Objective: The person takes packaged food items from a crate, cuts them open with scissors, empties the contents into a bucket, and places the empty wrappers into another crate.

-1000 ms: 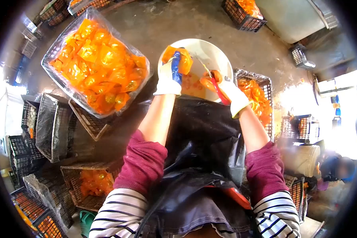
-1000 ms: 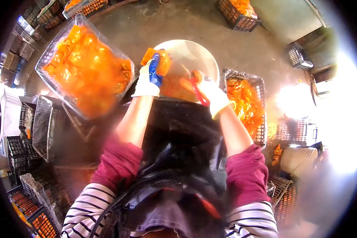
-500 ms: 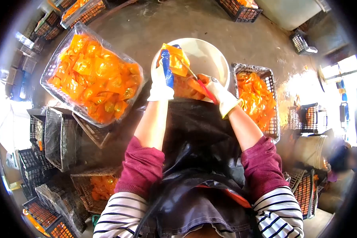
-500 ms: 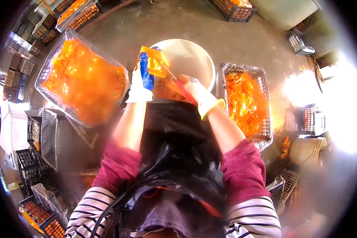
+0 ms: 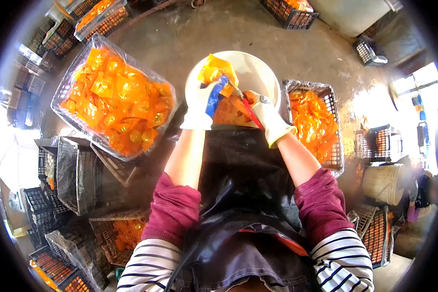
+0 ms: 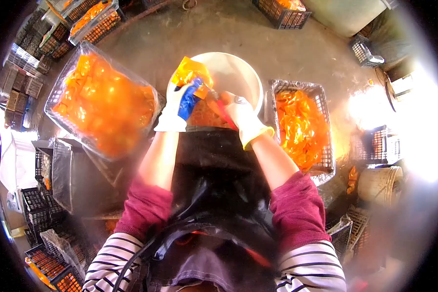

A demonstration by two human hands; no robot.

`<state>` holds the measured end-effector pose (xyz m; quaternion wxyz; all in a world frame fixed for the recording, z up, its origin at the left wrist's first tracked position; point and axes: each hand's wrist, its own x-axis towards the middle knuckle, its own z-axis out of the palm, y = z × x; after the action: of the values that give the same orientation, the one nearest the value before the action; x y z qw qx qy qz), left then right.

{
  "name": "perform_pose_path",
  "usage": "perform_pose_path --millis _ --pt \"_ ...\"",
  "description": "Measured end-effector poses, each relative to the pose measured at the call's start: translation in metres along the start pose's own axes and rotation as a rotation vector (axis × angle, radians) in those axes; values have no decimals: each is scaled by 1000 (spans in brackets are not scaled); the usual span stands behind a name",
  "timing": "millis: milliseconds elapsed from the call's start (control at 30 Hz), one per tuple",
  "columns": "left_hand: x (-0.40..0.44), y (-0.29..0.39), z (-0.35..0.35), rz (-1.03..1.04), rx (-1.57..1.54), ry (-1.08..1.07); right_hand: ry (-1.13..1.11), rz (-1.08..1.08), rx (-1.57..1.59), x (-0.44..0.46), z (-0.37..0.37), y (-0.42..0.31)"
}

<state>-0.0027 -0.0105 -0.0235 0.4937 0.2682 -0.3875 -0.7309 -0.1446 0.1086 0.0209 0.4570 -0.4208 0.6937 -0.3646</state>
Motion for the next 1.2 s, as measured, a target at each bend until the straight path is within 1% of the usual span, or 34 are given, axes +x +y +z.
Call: perform_pose_path --millis 33,67,100,200,300,367,400,467,500,567,633,667,700,767,800,900,1000,1100,1200 --pt "-10 9 12 61 237 19 46 -141 -27 7 2 9" --pt "-19 22 23 -97 147 59 92 -281 -54 19 5 27" --pt "-18 22 22 -67 159 21 139 -418 -81 19 8 23" --pt "-15 14 16 -13 227 -51 81 -193 -233 4 -2 8" --pt "-8 8 8 -40 301 -47 4 -35 -239 9 -4 10" --pt "-9 5 2 -93 274 -53 42 -217 -221 3 -3 5" --pt "-11 9 5 -161 340 -64 61 -304 -212 -1 -2 3" --pt "-16 17 11 -301 471 -87 53 -295 -246 0 -4 4" --pt "-12 8 3 -289 564 -84 49 -290 -261 0 -3 4" --pt "4 -17 -19 -258 748 -79 -1 -75 173 7 -1 13" --pt "-11 -4 -5 -41 690 -14 -25 -4 248 7 0 11" --pt "-16 4 3 66 659 19 -24 -40 109 5 0 7" --pt "-17 8 8 84 519 -22 -24 -75 -31 3 0 5" --pt "-15 14 13 118 244 -99 -89 -15 328 5 -3 10" --pt "-11 13 14 150 310 -64 -121 15 508 7 -3 13" --pt "-5 4 8 91 319 28 -126 60 696 14 2 22" --pt "-8 6 6 -22 339 101 -138 29 508 10 4 14" --pt "-12 14 9 -44 181 -34 -116 59 437 3 1 1" --pt "-24 33 27 -172 313 97 -94 41 354 -1 0 -5"
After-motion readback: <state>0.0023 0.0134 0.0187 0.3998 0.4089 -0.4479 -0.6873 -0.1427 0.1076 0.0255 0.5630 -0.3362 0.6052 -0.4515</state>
